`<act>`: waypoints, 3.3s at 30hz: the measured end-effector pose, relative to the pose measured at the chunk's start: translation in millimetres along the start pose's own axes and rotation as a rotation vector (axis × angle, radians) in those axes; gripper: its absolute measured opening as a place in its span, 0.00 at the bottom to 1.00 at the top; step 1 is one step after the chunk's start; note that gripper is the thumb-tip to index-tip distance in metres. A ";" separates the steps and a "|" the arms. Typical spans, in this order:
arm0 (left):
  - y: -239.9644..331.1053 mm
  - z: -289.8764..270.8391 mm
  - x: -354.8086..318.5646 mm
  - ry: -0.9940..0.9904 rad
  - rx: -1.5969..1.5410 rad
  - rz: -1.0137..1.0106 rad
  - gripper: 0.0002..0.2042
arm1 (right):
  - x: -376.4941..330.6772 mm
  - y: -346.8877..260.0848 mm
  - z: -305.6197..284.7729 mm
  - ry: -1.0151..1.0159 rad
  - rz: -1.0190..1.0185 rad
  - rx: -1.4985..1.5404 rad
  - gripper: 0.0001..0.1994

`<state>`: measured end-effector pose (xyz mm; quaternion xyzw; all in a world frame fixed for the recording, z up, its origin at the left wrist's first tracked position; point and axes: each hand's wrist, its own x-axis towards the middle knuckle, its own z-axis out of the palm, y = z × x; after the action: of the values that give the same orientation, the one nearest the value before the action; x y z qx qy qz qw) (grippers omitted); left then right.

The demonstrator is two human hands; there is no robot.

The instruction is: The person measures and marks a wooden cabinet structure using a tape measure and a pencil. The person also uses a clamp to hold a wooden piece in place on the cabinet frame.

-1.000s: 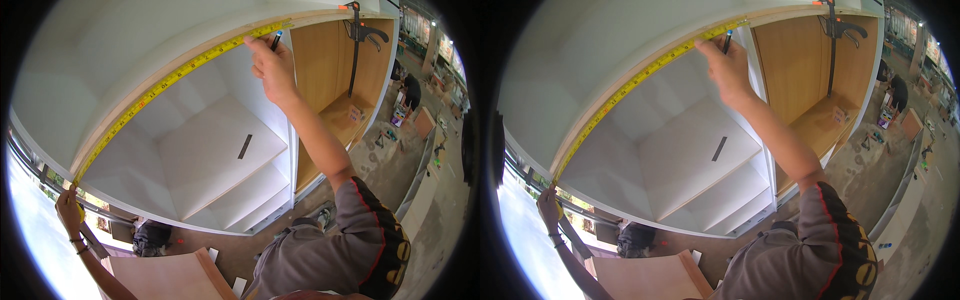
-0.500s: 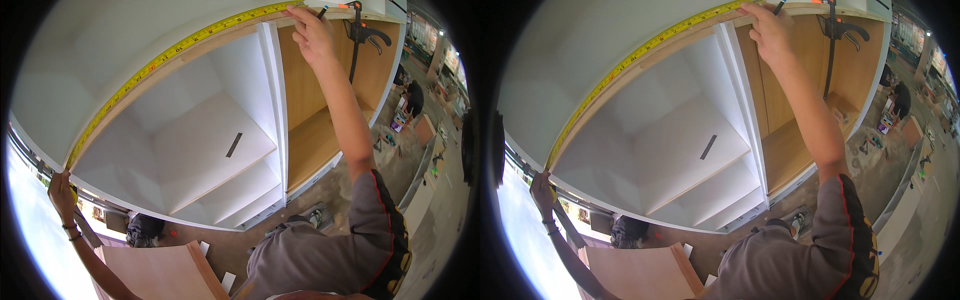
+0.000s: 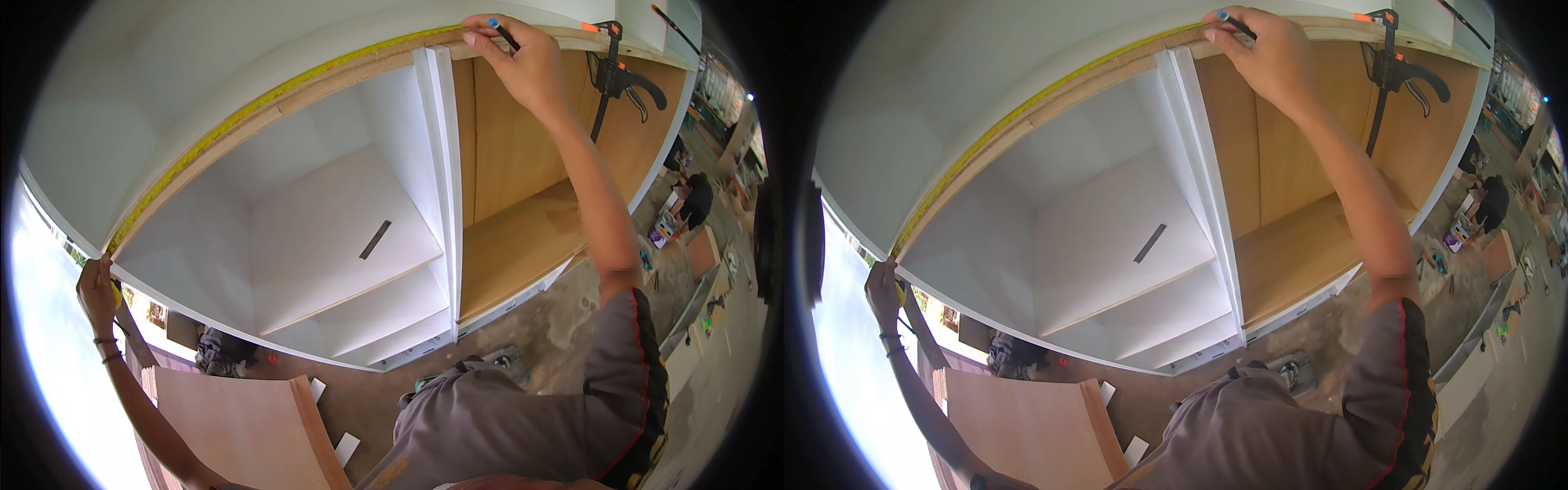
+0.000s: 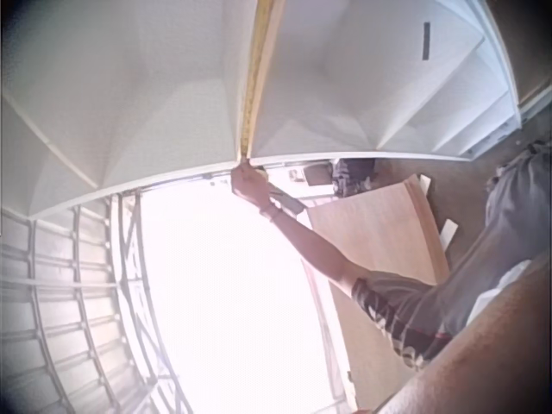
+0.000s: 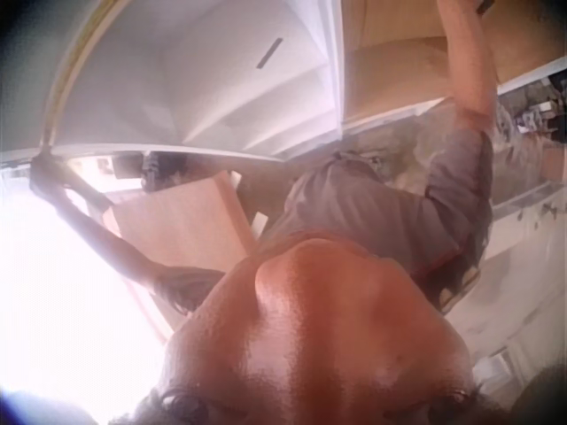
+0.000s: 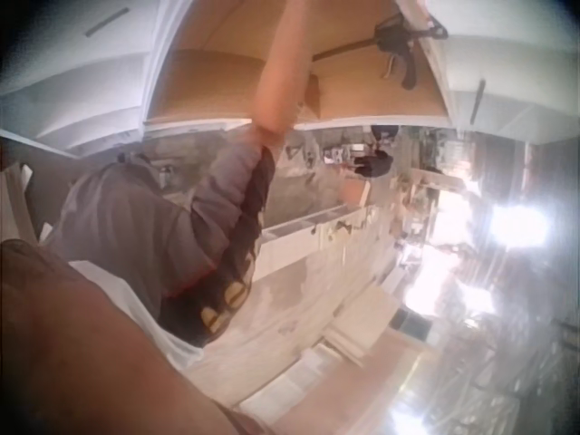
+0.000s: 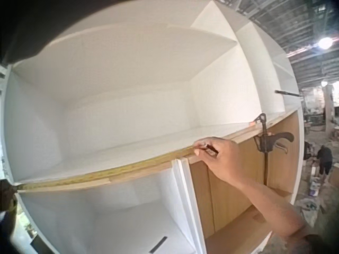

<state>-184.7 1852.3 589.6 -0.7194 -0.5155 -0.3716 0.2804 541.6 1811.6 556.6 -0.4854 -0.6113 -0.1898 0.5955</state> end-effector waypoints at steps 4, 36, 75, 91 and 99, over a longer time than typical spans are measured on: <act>-3.7 2.2 -3.1 0.015 -0.023 -0.026 0.16 | 11.0 -0.1 -15.1 -0.122 -0.305 -0.364 0.11; 18.9 15.6 -1.9 -0.036 0.038 -0.146 0.16 | 70.3 -0.2 -33.1 -0.557 -0.783 -0.339 0.28; 33.5 22.6 -2.2 -0.010 0.104 -0.140 0.16 | 69.9 17.9 -27.3 -0.463 -0.910 -0.252 0.27; 25.7 24.3 -0.8 0.001 0.137 -0.139 0.14 | 73.4 -1.5 -31.9 -0.493 -0.935 -0.378 0.24; 14.3 22.8 -3.5 -0.011 0.150 -0.141 0.14 | 69.0 -1.2 -31.3 -0.509 -0.874 -0.349 0.27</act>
<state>-166.2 1863.9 573.6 -0.6602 -0.5928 -0.3470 0.3038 570.1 1811.1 626.8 -0.3079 -0.8409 -0.3954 0.2043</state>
